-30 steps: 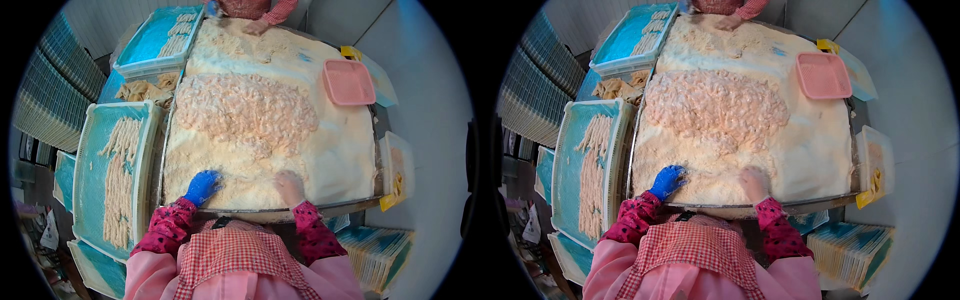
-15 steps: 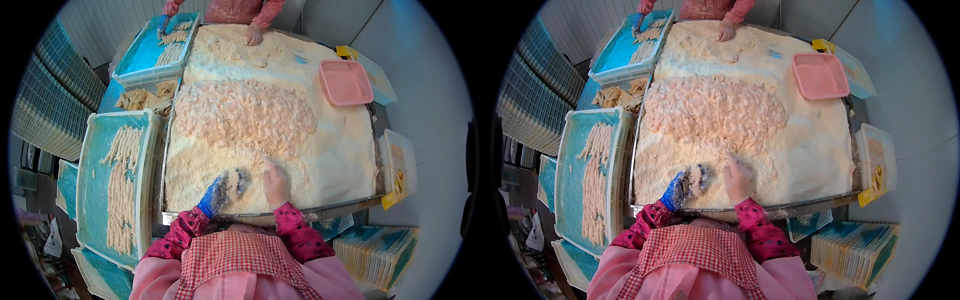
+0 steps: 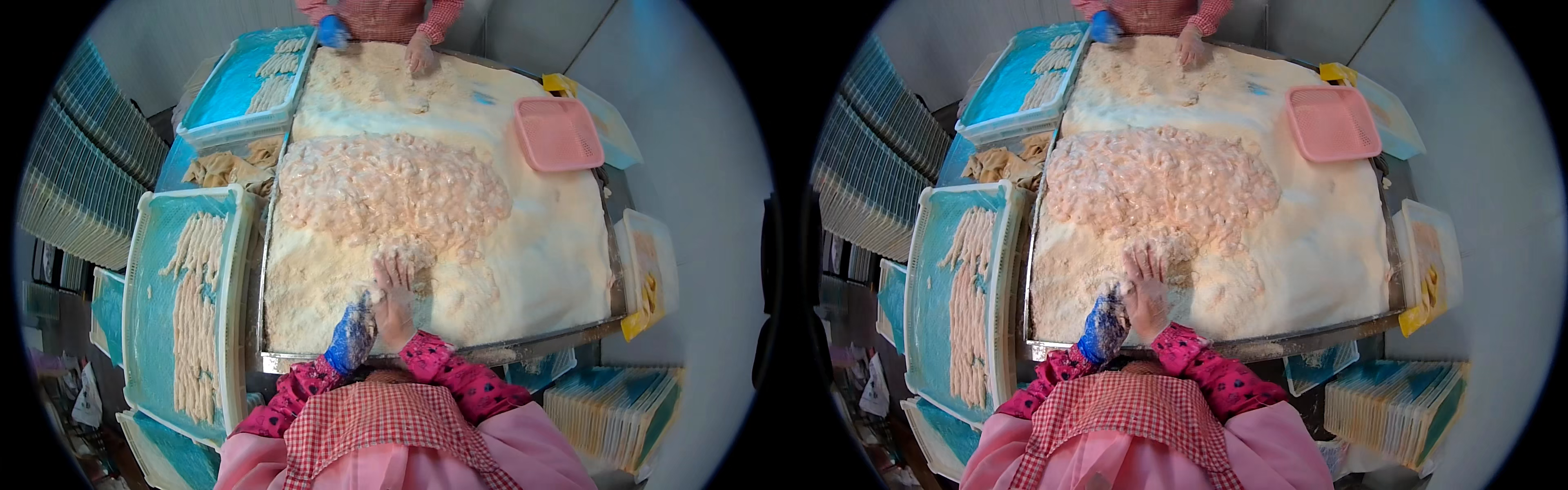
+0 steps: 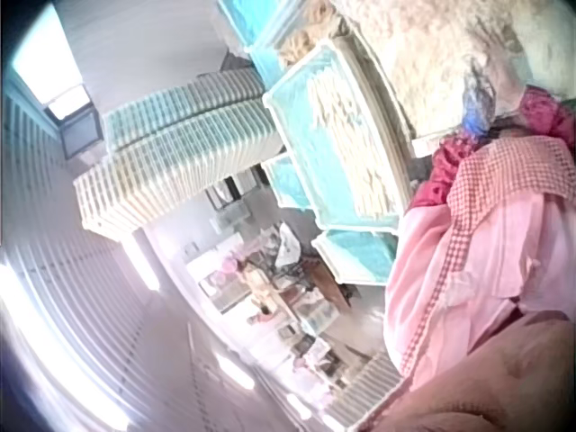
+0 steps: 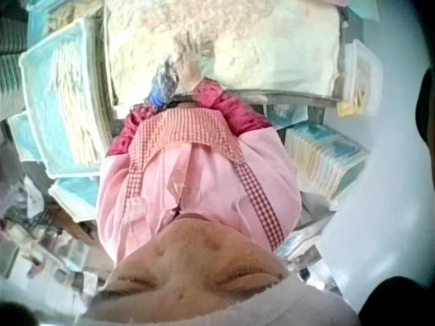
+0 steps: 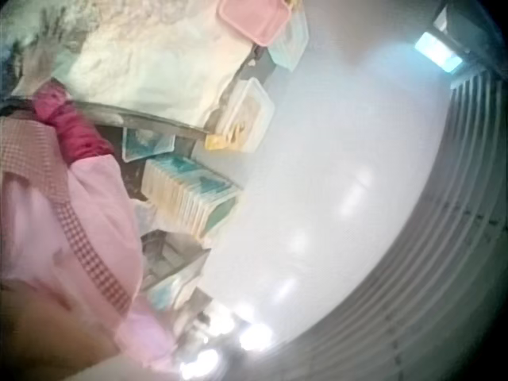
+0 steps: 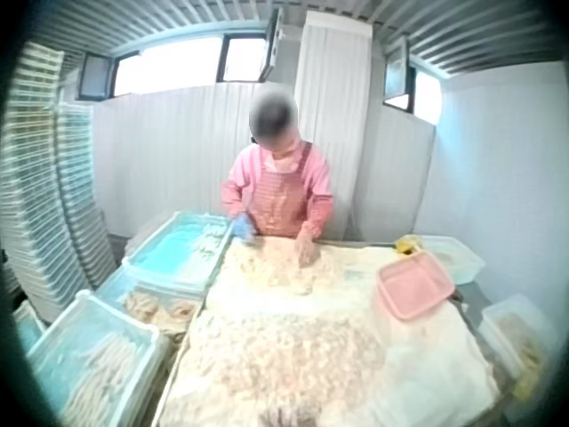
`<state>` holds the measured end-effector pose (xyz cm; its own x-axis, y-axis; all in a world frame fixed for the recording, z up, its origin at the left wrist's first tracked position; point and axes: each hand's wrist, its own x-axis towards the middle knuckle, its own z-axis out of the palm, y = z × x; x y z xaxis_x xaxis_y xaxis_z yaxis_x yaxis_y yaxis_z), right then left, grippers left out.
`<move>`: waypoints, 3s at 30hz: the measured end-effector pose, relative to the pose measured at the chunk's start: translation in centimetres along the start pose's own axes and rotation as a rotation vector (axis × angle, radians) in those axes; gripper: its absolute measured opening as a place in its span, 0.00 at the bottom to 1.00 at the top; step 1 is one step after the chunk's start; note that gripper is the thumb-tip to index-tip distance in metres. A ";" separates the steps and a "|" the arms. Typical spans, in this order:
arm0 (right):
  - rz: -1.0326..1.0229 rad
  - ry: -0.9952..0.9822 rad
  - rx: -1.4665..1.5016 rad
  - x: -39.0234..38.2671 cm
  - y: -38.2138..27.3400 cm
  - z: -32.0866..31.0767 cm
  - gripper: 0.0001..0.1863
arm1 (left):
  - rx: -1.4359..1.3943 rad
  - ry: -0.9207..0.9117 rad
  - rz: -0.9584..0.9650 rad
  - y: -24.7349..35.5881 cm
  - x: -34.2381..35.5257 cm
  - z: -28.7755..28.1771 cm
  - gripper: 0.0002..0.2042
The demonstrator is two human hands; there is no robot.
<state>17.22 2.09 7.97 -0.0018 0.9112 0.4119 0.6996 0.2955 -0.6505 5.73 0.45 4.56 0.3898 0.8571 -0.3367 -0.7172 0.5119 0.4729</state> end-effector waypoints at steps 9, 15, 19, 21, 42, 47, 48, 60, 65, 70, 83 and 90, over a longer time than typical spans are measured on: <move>0.100 0.013 -0.164 0.1 8.8 -2.0 0.23 | -0.391 -0.181 0.109 6.3 -0.1 -7.0 0.23; 0.000 -0.146 -0.374 -0.8 12.8 -4.3 0.20 | 0.325 0.462 0.852 23.1 -12.0 -13.5 0.17; 0.103 -0.122 -0.262 -0.4 13.4 -4.2 0.14 | 0.870 0.955 0.832 28.8 -23.7 -28.2 0.22; 0.208 -0.072 -0.213 -0.3 13.7 -4.6 0.13 | 0.915 1.073 0.480 27.5 -26.2 -30.6 0.23; 0.612 -0.113 0.086 -4.9 5.7 -2.5 0.28 | 1.258 -0.055 0.284 -0.7 5.7 -4.3 0.26; 0.387 0.163 -0.229 -3.2 8.9 -3.8 0.20 | 1.775 -0.121 0.442 -2.4 4.8 0.1 0.21; 0.209 0.042 -0.329 -2.3 8.8 -3.8 0.19 | 1.768 -0.099 0.421 -2.4 4.8 -0.3 0.21; -0.097 -0.368 -0.076 0.3 6.8 -5.8 0.17 | 1.763 -0.171 0.249 6.1 2.3 -7.6 0.18; -0.134 -0.449 -0.313 -1.5 4.0 -5.8 0.26 | 2.038 -0.355 0.545 6.6 0.7 -4.6 0.30; 0.115 -0.435 -0.159 -2.3 6.7 -1.9 0.23 | 2.077 -0.086 0.379 4.1 3.7 -6.7 0.23; 0.184 -0.045 -0.098 0.1 1.9 -1.7 0.21 | 1.115 -0.171 0.396 2.2 1.7 -6.5 0.18; -0.136 -0.113 0.061 -0.2 -2.6 3.1 0.27 | -0.301 -0.050 0.705 -0.9 0.9 3.7 0.21</move>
<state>13.19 1.99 7.63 -0.1766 0.8870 0.4267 0.6426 0.4323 -0.6327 8.80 0.97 6.83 -0.1974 0.9803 0.0032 -0.9293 -0.1882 0.3178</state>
